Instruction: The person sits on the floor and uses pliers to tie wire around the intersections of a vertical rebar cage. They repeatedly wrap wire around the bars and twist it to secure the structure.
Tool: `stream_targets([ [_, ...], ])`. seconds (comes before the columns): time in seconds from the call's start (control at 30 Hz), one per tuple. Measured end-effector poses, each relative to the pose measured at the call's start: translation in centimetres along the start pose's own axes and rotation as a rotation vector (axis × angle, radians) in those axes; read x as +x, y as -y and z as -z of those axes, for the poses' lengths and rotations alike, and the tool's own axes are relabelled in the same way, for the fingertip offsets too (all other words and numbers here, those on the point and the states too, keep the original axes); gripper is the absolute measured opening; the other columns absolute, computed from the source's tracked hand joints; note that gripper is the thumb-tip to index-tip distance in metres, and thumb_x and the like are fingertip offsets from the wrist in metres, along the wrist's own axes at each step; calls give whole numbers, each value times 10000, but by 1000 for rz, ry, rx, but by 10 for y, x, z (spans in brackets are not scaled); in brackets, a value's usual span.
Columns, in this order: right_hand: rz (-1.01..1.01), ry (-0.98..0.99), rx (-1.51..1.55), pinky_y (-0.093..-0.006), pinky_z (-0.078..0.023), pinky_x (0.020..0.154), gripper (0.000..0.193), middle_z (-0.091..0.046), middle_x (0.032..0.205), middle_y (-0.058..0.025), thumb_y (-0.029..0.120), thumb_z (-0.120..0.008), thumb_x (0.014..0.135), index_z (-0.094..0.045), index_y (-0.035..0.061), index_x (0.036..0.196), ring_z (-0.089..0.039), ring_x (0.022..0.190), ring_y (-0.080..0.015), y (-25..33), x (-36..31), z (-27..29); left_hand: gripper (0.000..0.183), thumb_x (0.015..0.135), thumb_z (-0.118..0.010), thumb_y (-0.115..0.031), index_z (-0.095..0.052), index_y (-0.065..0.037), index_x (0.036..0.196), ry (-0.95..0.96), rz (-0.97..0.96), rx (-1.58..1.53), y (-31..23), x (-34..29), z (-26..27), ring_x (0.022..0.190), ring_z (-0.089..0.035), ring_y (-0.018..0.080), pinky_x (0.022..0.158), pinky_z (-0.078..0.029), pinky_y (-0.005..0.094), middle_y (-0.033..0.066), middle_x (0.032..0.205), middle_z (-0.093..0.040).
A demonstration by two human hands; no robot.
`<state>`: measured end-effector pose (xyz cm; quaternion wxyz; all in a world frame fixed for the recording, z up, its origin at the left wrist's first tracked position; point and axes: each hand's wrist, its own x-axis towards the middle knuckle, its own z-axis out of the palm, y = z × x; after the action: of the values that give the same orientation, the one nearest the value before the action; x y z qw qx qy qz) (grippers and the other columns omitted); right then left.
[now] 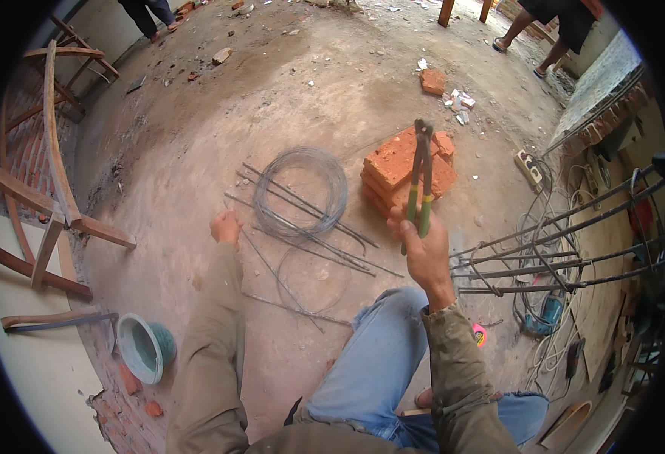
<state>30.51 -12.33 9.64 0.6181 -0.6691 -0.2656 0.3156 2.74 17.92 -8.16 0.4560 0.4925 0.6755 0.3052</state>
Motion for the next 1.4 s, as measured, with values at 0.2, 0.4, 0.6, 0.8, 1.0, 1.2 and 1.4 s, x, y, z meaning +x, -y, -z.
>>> stream_targets([
  [0.2,137,102,-1123,-415,-514,672,350,-692,943,-119,39,-509,908,-555,50,1255,-690,816,-254,-10,-10,39,192,923,-652,-185,-604,-48,798,159,-160,-139,-65,49,11,468,-423,94,407,-315,283,2,636,-494],
  [0.4,54,273,-1426,-493,-485,739,387,-669,901,-131,89,-526,877,-611,131,1252,-649,853,-379,-29,0,76,237,850,-675,-204,-637,28,876,-501,-84,-201,-174,81,60,555,-459,156,483,-369,366,42,661,-548],
  [0.6,-51,238,-1206,-487,-487,756,388,-665,919,-169,60,-522,857,-651,134,1216,-640,891,-383,-16,-40,117,221,834,-619,-203,-686,5,799,-573,-387,100,-187,69,113,669,-577,174,657,-447,365,46,696,-619],
  [0.8,15,33,-866,-431,-497,740,479,-654,893,-174,-60,-517,793,-651,89,1228,-640,851,-367,24,-112,157,184,924,-543,-195,-613,-39,856,168,-173,11,-20,-21,54,468,-474,132,417,-367,306,29,624,-491],
  [1.0,-110,-185,-657,-342,-500,746,343,-651,875,-153,-90,-519,796,-672,-12,1093,-639,796,-257,43,-171,174,520,760,-825,-363,-558,-5,1027,304,-344,628,138,-213,-56,942,-610,367,797,-476,444,208,996,-625],
  [1.2,-187,-400,-487,-313,-495,798,227,-670,923,-117,-74,-520,854,-666,-52,1027,-633,852,-185,40,-199,182,398,803,-755,-249,-546,-8,1041,523,-219,925,148,-251,-74,1022,-619,417,863,-490,496,242,1032,-651],
  [1.4,-250,-304,-538,-278,-501,828,441,-673,973,-73,-87,-526,874,-590,-9,1303,-625,885,-136,27,-204,197,311,818,-713,-276,-586,-81,1024,856,-459,1108,107,-198,-24,937,-638,418,816,-510,496,195,980,-671],
])
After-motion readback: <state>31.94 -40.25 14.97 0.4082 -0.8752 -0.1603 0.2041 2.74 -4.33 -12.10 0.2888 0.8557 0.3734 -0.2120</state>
